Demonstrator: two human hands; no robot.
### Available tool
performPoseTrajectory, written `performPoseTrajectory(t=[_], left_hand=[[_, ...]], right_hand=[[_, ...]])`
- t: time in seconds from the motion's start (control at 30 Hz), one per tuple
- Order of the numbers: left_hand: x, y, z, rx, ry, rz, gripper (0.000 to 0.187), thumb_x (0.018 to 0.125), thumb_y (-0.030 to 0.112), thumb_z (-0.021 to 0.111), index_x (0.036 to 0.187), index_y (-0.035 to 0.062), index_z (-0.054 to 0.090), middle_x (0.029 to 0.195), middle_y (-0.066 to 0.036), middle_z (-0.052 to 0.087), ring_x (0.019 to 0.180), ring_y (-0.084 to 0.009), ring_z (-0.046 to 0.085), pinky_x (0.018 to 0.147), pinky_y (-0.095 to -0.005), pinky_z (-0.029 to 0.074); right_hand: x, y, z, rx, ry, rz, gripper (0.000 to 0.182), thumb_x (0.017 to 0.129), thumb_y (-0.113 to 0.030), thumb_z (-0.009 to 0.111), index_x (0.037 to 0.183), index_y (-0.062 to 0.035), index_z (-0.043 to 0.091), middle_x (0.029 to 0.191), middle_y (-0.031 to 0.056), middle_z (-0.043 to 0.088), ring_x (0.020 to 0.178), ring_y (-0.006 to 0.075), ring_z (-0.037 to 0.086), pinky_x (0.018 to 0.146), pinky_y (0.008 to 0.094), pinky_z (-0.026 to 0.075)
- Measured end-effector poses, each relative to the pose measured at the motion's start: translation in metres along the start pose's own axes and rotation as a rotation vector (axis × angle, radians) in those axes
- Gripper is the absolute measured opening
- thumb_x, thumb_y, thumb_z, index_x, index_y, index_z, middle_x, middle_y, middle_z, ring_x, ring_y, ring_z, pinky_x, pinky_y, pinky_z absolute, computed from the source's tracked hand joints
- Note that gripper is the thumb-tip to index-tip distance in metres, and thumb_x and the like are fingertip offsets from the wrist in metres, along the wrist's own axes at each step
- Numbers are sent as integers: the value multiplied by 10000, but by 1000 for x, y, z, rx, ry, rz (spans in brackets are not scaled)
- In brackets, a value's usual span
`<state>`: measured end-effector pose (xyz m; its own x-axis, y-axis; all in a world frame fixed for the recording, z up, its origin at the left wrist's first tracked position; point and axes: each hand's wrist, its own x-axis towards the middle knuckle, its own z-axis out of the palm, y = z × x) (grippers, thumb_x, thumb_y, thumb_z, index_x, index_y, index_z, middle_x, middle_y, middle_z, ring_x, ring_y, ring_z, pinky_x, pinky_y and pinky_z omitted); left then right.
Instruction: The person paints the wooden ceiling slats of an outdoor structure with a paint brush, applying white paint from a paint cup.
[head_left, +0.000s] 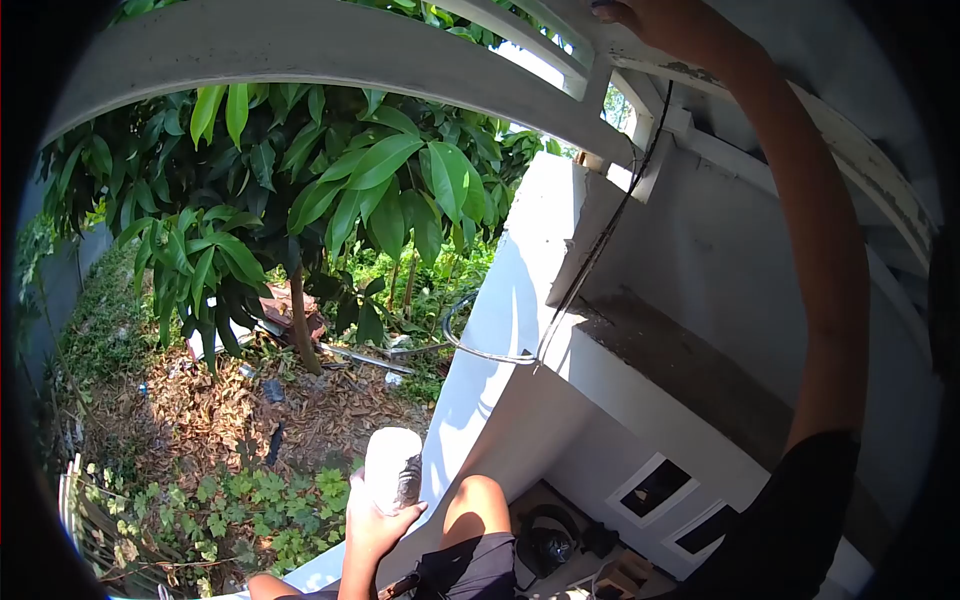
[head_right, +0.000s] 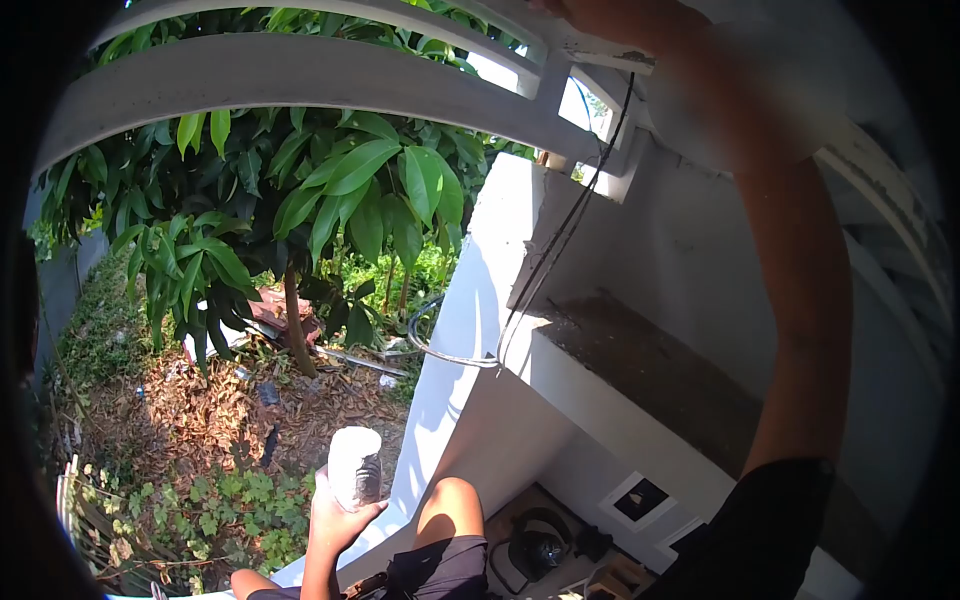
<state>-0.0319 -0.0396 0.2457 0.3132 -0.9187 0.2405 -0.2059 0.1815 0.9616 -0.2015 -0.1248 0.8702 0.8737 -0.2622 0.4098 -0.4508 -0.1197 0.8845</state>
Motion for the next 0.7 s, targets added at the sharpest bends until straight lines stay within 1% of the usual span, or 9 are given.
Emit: performPoseTrajectory(t=[0.03, 0.1, 0.23, 0.3, 0.43, 0.5, 0.53, 0.6, 0.7], left_hand=[[1, 1, -1, -29, -15, -30, 930, 624, 295, 965, 1312, -114, 491, 1203, -254, 643, 1090, -316, 685, 947, -406, 546], [2, -9, 1, 17, -6, 34, 950, 619, 302, 967, 1317, -114, 473, 1182, -257, 655, 1090, -324, 686, 943, -413, 547], [2, -12, 0, -26, 11, -7, 979, 611, 307, 971, 1322, -111, 443, 1148, -261, 671, 1084, -332, 688, 942, -415, 547], [1, -14, 0, -25, 2, -13, 986, 609, 308, 972, 1323, -110, 435, 1140, -262, 675, 1083, -332, 689, 942, -415, 547], [2, -15, 2, -45, -4, -24, 982, 611, 312, 971, 1319, -112, 439, 1138, -266, 676, 1083, -339, 690, 944, -413, 546], [2, -20, 1, -23, 3, -5, 981, 611, 312, 971, 1317, -113, 439, 1133, -265, 678, 1081, -340, 691, 943, -413, 546], [3, -28, 3, 13, 19, 49, 973, 615, 274, 976, 1325, -96, 422, 1126, -251, 688, 1052, -307, 702, 912, -405, 562], [2, -29, 3, 46, 35, 100, 969, 620, 235, 981, 1333, -80, 405, 1119, -237, 698, 1022, -275, 713, 880, -397, 577], [0, -20, 0, 33, 16, 40, 972, 618, 245, 979, 1333, -78, 407, 1130, -249, 695, 1040, -297, 711, 898, -409, 569]], right_hand=[[-3, -6, 0, -1, -4, 0, 345, 1044, -253, 557, 1294, -20, 609, 1112, 215, 670, 1030, 380, 654, 903, 484, 512], [-7, -17, -2, 23, -94, 116, 259, 1032, -218, 571, 1182, -13, 618, 1064, 214, 663, 1010, 375, 652, 879, 493, 511], [-2, -19, -18, 184, -69, 163, 211, 1014, -190, 594, 1119, -7, 613, 990, 222, 659, 948, 384, 658, 829, 488, 516], [-2, -13, 1, 87, 164, 7, 172, 1000, -162, 606, 1048, 2, 592, 899, 220, 655, 838, 381, 660, 760, 465, 517], [-6, -24, 8, 34, 169, -120, 165, 993, -158, 606, 1026, 4, 593, 856, 226, 647, 793, 384, 659, 728, 460, 511], [-2, -43, -21, 314, -63, 247, 172, 996, -165, 596, 1051, -2, 603, 865, 229, 655, 797, 388, 660, 743, 453, 522], [-1, -35, -17, 316, -60, 246, 172, 996, -165, 596, 1051, -2, 603, 865, 229, 655, 797, 388, 660, 743, 453, 522], [1, -13, -4, 141, 127, -3, 210, 1003, -203, 598, 1062, -2, 605, 864, 228, 662, 786, 373, 667, 738, 447, 527], [-18, -47, 9, -30, 246, -20, 207, 1001, -195, 602, 1029, 10, 588, 830, 223, 656, 737, 361, 659, 714, 447, 519]])
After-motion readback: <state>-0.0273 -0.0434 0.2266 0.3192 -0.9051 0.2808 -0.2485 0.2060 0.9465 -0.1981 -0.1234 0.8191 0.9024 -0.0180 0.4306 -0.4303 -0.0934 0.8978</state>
